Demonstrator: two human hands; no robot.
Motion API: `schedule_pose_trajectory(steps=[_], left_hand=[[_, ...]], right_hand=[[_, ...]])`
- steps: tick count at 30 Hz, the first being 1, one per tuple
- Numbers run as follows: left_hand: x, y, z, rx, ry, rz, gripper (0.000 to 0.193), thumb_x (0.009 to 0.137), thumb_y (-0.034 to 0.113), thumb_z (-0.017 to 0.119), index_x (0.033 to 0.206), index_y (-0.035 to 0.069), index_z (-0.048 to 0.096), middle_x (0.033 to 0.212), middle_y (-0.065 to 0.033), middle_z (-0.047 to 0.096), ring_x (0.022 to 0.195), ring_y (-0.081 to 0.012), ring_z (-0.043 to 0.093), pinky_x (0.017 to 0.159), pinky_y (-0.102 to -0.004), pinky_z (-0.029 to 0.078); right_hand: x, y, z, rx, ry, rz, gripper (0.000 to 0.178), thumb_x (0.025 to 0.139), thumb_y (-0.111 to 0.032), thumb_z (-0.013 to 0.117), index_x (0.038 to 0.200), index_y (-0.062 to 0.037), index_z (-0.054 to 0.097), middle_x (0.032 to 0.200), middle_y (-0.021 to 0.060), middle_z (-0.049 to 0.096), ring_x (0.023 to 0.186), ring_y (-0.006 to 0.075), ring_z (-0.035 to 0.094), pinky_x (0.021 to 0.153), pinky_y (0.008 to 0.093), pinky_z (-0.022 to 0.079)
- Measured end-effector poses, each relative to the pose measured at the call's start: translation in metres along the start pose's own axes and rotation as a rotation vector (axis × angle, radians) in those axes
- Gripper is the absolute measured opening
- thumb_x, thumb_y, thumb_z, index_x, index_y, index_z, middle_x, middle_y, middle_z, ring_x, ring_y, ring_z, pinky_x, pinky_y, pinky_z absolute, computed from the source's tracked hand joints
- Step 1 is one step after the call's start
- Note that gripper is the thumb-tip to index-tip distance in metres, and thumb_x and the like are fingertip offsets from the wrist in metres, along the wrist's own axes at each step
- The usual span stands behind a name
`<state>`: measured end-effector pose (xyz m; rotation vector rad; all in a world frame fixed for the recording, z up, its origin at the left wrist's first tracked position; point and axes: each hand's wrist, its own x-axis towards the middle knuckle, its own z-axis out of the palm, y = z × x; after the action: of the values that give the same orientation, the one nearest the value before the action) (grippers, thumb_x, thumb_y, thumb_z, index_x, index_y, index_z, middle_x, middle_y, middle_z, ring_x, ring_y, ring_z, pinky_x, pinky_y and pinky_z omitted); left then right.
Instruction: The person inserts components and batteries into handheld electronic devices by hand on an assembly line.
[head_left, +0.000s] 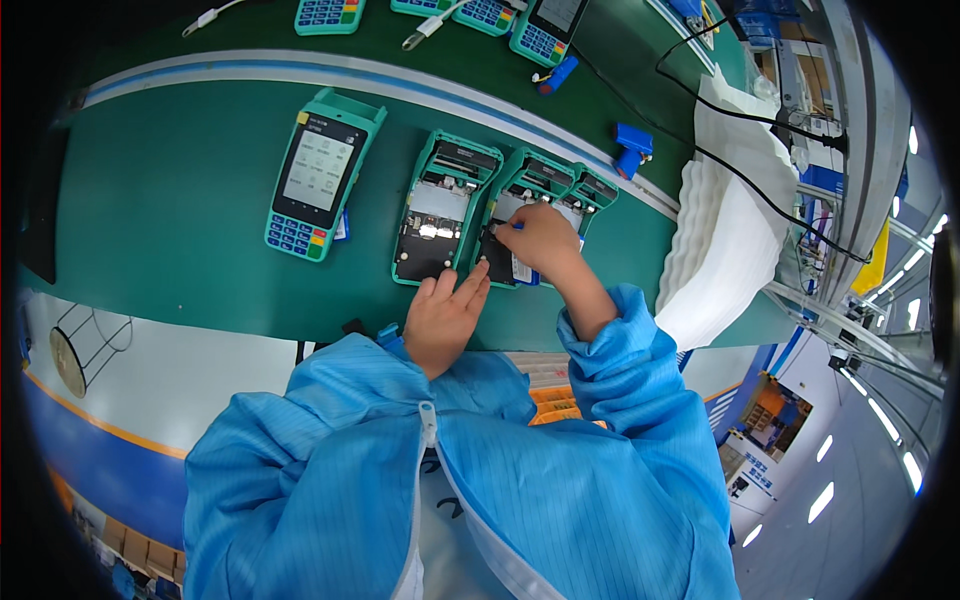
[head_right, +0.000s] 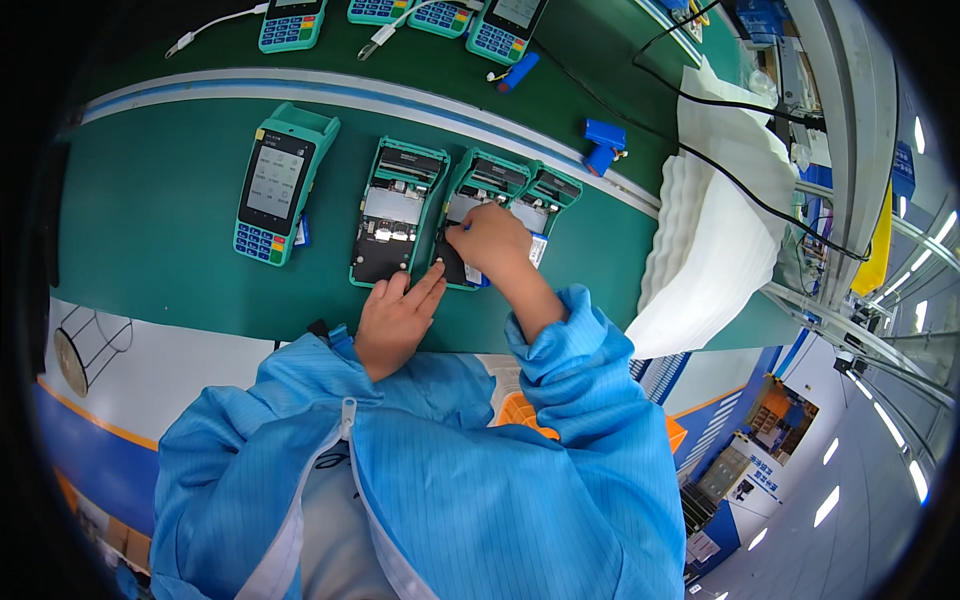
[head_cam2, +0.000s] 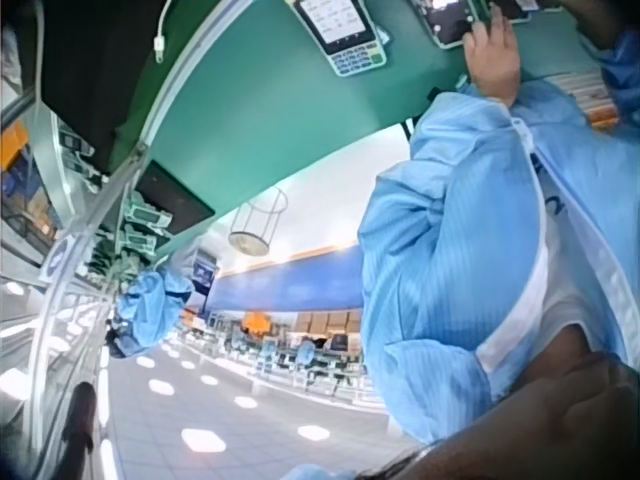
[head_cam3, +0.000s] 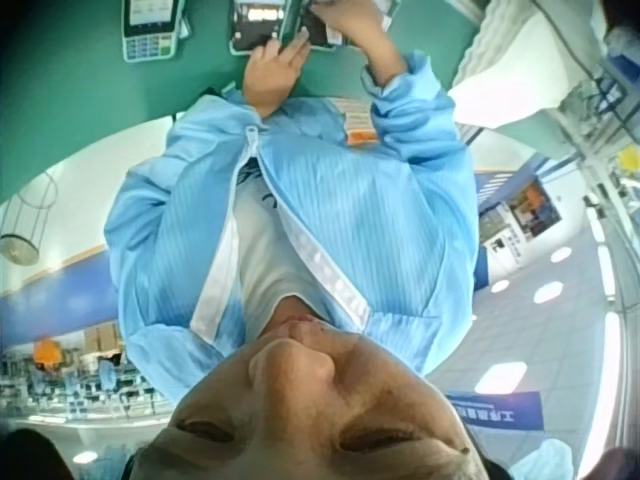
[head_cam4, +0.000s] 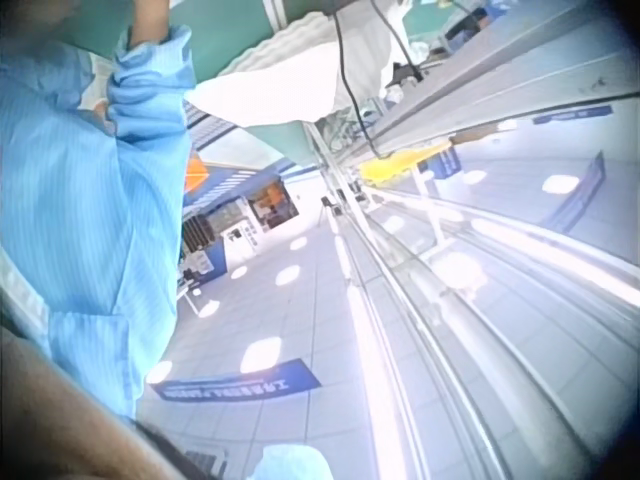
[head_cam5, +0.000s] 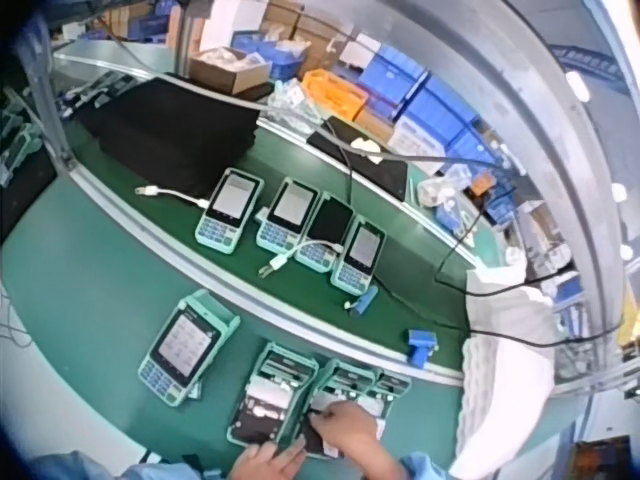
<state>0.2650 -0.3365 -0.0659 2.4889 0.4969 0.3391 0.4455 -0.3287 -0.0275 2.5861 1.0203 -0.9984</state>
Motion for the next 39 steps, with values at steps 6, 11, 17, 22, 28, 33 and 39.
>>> schedule_pose_trajectory(steps=[6,11,17,22,28,33,39], left_hand=[[0.0,0.001,0.004,0.076,-0.051,0.004,0.048,0.062,0.017,0.063,0.108,0.005,0.055,0.124,-0.0036,0.045,0.086,-0.0196,0.045,0.069,-0.0293,0.037],[0.002,0.002,0.005,0.136,-0.095,0.023,0.05,0.063,0.019,0.064,0.11,0.007,0.054,0.125,-0.0033,0.043,0.091,-0.0198,0.043,0.072,-0.0304,0.036],[0.002,-0.004,-0.017,-0.014,-0.017,-0.029,0.05,0.066,0.015,0.064,0.114,0.009,0.05,0.127,-0.0098,0.036,0.105,-0.0303,0.039,0.084,-0.0381,0.035],[-0.007,-0.015,-0.044,-0.073,0.058,-0.23,0.049,0.068,0.01,0.061,0.115,0.008,0.048,0.127,-0.0147,0.034,0.109,-0.0349,0.036,0.089,-0.0426,0.033],[-0.014,-0.008,-0.055,-0.111,0.101,-0.275,0.047,0.068,0.007,0.06,0.114,0.01,0.049,0.124,-0.0148,0.037,0.107,-0.0356,0.037,0.088,-0.0424,0.034],[-0.009,-0.002,-0.062,-0.164,0.164,-0.242,0.041,0.07,0.006,0.059,0.11,0.009,0.051,0.121,-0.0127,0.04,0.104,-0.0346,0.04,0.087,-0.041,0.036],[0.014,0.008,-0.087,-0.848,0.207,-0.446,0.023,0.084,0.013,0.053,0.106,0.004,0.054,0.085,-0.0048,0.058,0.078,-0.0117,0.054,0.069,-0.0265,0.045]], right_hand=[[-0.002,-0.014,0.005,-0.122,0.007,0.028,0.033,0.071,-0.029,0.052,0.087,-0.0021,0.063,0.092,0.0169,0.061,0.087,0.0311,0.059,0.075,0.0383,0.048],[0.001,-0.008,0.014,-0.047,0.091,0.054,0.026,0.07,-0.03,0.057,0.083,-0.0093,0.066,0.088,0.0143,0.062,0.081,0.0308,0.059,0.072,0.0376,0.047],[-0.015,0.001,-0.012,-0.027,0.095,-0.199,0.033,0.074,-0.04,0.055,0.08,-0.0089,0.066,0.081,0.0143,0.062,0.079,0.0315,0.059,0.07,0.0391,0.047],[0.032,0.003,-0.072,0.079,0.628,-0.533,0.015,0.074,-0.023,0.06,0.079,-0.0092,0.062,0.073,0.0105,0.06,0.07,0.029,0.058,0.061,0.0382,0.046],[0.132,0.016,-0.081,-0.262,0.669,-0.536,0.017,0.071,-0.02,0.061,0.087,-0.0141,0.061,0.094,0.0064,0.049,0.095,0.0244,0.049,0.073,0.0359,0.046],[0.141,0.042,-0.084,0.365,0.755,-0.831,0.016,0.081,-0.02,0.054,0.088,-0.0071,0.06,0.088,0.0063,0.057,0.079,0.0184,0.053,0.069,0.029,0.044],[-0.01,0.023,-0.087,0.803,0.015,-0.711,0.016,0.082,-0.016,0.053,0.079,-0.0019,0.059,0.072,0.0039,0.056,0.062,0.009,0.05,0.057,0.0241,0.042]])
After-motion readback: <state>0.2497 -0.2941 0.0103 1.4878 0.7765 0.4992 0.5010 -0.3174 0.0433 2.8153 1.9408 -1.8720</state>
